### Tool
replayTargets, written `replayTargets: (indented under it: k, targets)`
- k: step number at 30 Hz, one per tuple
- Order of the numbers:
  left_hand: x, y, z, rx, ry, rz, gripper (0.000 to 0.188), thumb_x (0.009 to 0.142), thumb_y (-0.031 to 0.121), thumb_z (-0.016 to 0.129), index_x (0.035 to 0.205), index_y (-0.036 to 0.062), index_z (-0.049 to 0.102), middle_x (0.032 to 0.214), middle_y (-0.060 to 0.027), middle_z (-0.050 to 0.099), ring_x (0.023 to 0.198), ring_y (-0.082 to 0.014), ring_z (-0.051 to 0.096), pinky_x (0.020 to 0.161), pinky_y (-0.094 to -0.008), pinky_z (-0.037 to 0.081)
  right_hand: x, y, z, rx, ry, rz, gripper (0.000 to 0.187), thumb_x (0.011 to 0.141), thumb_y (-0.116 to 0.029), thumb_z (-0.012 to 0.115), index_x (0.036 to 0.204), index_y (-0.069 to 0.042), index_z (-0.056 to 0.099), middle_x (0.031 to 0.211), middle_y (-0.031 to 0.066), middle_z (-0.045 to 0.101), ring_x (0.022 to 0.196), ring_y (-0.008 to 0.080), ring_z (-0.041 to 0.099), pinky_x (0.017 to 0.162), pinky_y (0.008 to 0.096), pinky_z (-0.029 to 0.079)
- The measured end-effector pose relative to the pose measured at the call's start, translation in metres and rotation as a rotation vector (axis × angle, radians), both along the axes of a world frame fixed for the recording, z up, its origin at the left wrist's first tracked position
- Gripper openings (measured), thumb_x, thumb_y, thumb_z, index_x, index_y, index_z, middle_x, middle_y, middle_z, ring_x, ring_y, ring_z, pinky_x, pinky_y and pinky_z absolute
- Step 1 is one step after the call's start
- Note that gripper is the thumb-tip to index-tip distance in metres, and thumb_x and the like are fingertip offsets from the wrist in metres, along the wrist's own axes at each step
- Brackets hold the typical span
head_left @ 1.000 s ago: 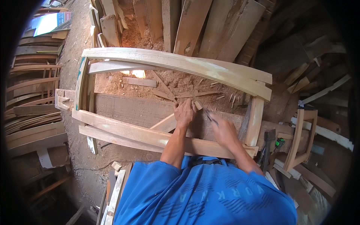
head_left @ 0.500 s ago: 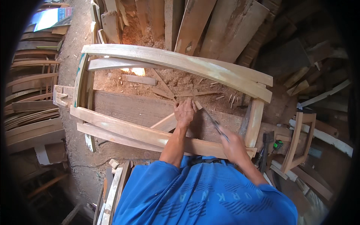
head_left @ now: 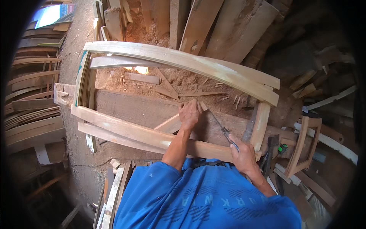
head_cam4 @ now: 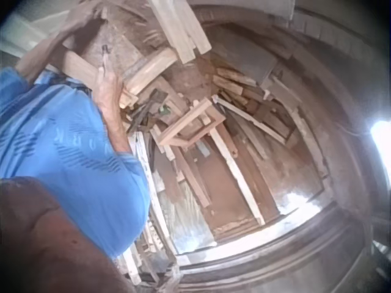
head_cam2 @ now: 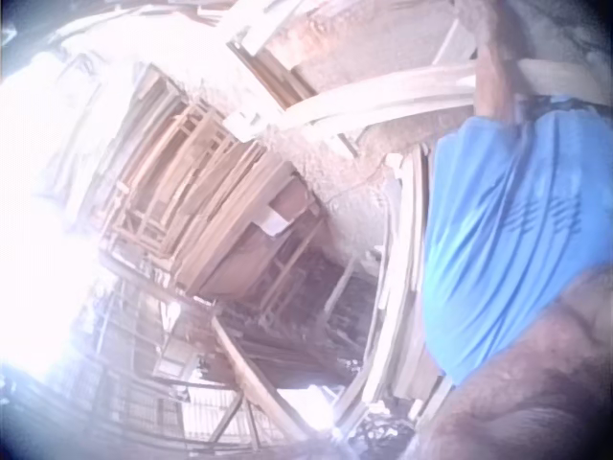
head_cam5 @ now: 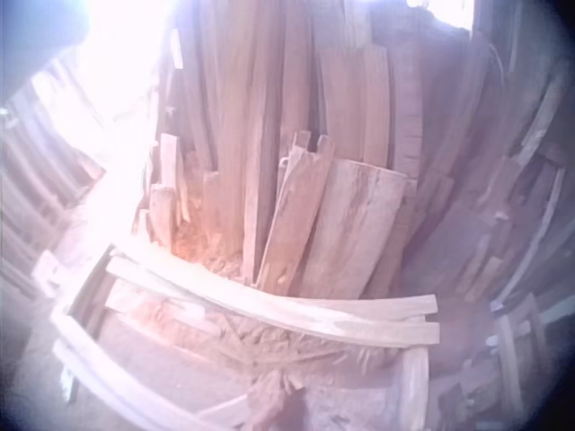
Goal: The person uses a wooden mallet and a large metal wedge to hammer a wood piece into a larger frame, then uses a chisel and mallet to further shape the wood joint before marking the wood with a pencil.
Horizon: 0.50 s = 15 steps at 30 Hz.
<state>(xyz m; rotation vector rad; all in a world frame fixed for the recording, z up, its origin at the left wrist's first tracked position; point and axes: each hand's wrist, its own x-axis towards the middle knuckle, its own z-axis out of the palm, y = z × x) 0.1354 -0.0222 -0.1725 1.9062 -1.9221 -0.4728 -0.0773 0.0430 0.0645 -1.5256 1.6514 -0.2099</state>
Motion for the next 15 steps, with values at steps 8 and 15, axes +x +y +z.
replayTargets:
  k: [8,15]
  targets:
    - [-0.004,0.004,-0.011,-0.16,-0.039,0.025,0.012,0.093,0.024,0.062,0.091,0.0128,0.062,0.078,-0.0078,0.068,0.081,-0.0285,0.068,0.085,-0.047,0.047,0.049,-0.081,-0.087,-0.03,0.018,0.033,0.035,0.095,-0.015,0.058,0.127,-0.007,0.068,0.112,0.0277,0.068,0.104,0.0462,0.066,0.088,0.0488,0.054]
    - [-0.004,-0.006,0.003,0.015,-0.027,-0.001,0.014,0.093,0.026,0.062,0.089,0.0131,0.063,0.081,-0.0087,0.07,0.081,-0.0307,0.068,0.085,-0.0475,0.046,0.001,-0.004,-0.008,0.023,0.018,0.012,0.036,0.098,-0.015,0.056,0.132,-0.012,0.067,0.111,0.0261,0.07,0.1,0.0458,0.068,0.086,0.0495,0.055]
